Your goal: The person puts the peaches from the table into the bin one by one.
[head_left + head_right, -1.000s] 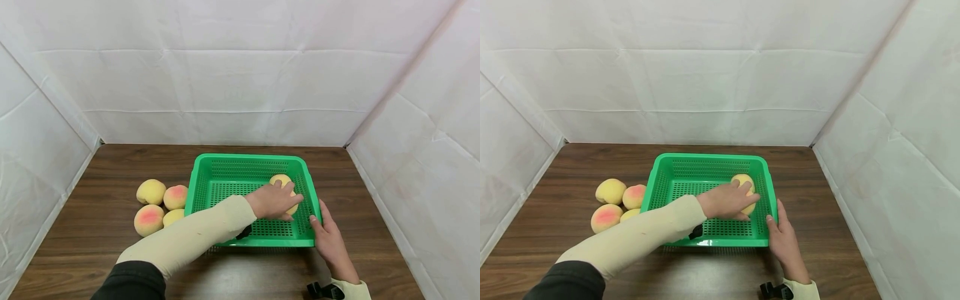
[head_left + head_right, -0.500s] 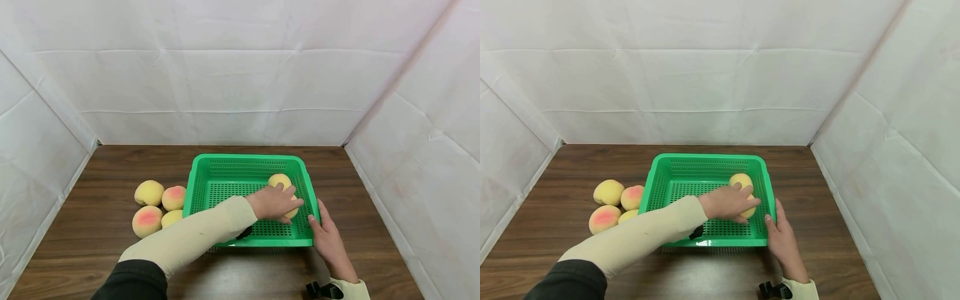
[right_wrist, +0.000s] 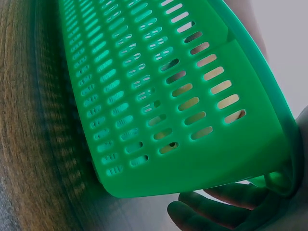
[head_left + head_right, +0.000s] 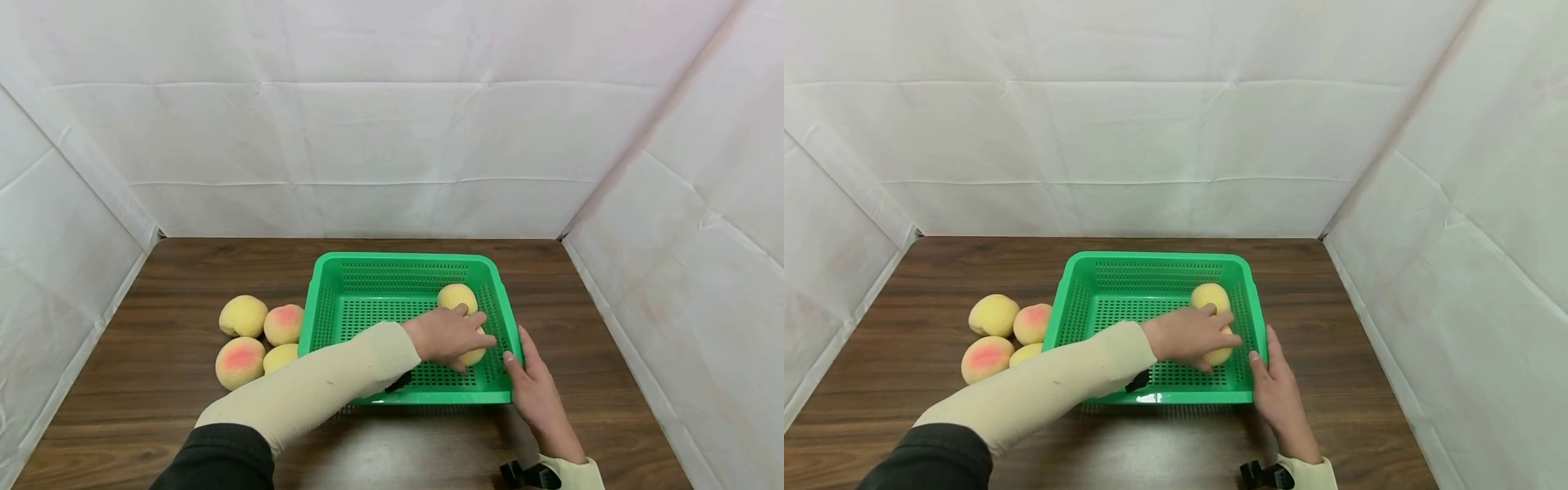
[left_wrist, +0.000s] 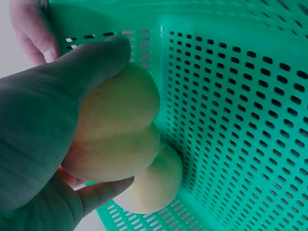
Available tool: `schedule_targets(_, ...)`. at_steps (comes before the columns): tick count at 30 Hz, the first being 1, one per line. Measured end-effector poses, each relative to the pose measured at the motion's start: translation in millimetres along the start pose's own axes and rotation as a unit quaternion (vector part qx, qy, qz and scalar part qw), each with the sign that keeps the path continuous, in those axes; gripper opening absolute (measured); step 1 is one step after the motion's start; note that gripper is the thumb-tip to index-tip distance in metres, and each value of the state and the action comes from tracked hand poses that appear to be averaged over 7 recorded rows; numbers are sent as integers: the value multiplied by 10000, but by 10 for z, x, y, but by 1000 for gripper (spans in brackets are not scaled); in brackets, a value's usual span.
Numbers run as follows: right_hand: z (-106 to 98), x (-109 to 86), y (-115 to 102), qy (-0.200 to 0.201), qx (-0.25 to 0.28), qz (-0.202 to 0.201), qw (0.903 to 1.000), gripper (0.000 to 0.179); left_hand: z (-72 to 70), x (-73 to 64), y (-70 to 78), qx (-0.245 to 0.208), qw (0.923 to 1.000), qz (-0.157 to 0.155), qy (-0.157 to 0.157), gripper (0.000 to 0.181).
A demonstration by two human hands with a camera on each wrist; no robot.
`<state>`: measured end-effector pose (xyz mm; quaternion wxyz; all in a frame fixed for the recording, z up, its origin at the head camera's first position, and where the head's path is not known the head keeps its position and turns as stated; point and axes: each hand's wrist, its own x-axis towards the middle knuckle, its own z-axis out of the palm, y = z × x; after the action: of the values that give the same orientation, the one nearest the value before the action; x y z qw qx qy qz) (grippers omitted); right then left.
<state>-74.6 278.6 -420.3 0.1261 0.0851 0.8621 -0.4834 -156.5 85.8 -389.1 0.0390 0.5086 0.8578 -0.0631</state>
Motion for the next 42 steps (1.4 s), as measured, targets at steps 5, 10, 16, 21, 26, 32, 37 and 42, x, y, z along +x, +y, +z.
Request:
schedule_targets(5, -5, -7, 6, 23, -51, 40, 10000, 64, 30, 17, -25, -105, 9995, 283, -112, 60)
schedule_targets(10, -9, -7, -5, 28, -123, 53, 9999, 64, 64, 46, -44, -228, 9982, 503, -235, 61)
schedule_targets(16, -4, -16, -20, 20, -149, 61, 9999, 64, 108, 66, -37, -348, 9970, 634, -283, 65)
schedule_targets(21, -5, -15, -13, 4, -142, -25, 9999, 64, 137, 87, -31, -349, 9969, 645, -298, 66)
schedule_targets(26, -6, -20, -10, 3, -125, -65, 9999, 64, 152, 115, -30, -451, 9960, 690, -332, 65)
schedule_targets(32, -6, -24, -14, 24, -89, -49, 9999, 65, 171, 145, -16, -667, 9948, 669, -393, 63)
schedule_targets(37, -4, -25, -17, 59, -101, -35, 9999, 65, 192, 171, -19, -807, 9938, 594, -479, 63)
schedule_targets(42, -6, -29, -21, 33, -50, -79, 10000, 65, 216, 199, -20, -841, 9935, 586, -491, 61)
